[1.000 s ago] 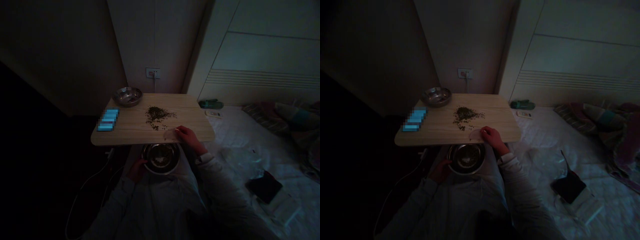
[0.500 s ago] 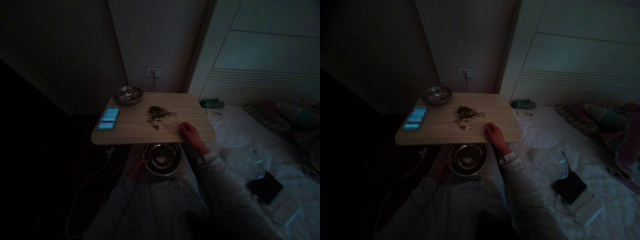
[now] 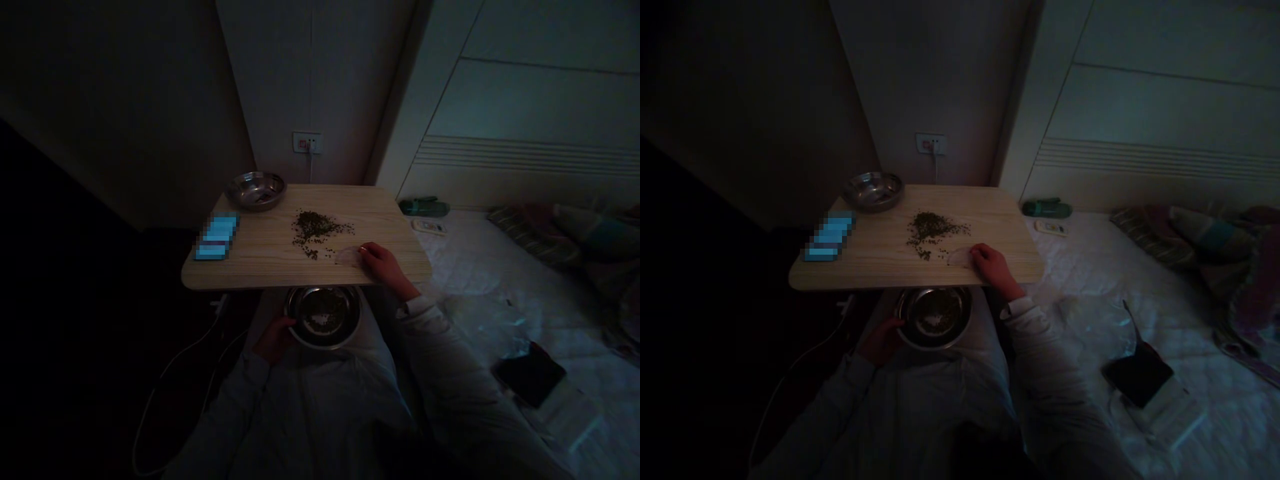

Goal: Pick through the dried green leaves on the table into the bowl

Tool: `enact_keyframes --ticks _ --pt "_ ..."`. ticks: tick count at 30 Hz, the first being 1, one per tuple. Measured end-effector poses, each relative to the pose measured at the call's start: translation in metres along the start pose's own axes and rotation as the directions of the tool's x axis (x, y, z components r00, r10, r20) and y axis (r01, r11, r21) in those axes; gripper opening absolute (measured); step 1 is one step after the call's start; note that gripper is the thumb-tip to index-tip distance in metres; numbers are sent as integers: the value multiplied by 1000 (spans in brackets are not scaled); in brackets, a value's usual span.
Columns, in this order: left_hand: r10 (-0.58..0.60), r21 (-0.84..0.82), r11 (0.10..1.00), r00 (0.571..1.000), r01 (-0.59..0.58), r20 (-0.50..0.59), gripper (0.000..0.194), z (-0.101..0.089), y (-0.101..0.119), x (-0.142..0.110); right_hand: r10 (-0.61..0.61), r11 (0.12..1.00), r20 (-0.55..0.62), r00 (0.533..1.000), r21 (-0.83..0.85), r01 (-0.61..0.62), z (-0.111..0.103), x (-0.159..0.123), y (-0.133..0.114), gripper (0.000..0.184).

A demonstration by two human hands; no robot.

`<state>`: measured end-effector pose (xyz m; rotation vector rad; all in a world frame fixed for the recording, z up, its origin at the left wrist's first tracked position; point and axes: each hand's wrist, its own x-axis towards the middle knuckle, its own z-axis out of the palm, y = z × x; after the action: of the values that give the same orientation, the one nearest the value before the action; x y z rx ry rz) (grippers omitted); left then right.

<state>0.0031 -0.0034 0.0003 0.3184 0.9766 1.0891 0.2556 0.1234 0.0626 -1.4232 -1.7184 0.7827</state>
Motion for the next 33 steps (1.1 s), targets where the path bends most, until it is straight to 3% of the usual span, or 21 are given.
enact_keyframes --ticks 9,17,26,33 --pt "-1 -13 1000 999 0 -33 40 -4 -4 4 -23 999 47 999 -32 24 2 -13 -9 30" --pt "-8 -19 1000 998 7 -57 34 -3 -3 4 -46 998 91 995 -48 50 4 -20 -12 31" --pt "-5 -2 1000 1000 5 -28 39 -2 -2 3 -78 993 182 980 -76 93 14 -31 -17 27" --pt "0 10 1000 1000 0 -9 39 -1 -2 2 -61 997 161 985 -44 69 20 -27 -24 24"
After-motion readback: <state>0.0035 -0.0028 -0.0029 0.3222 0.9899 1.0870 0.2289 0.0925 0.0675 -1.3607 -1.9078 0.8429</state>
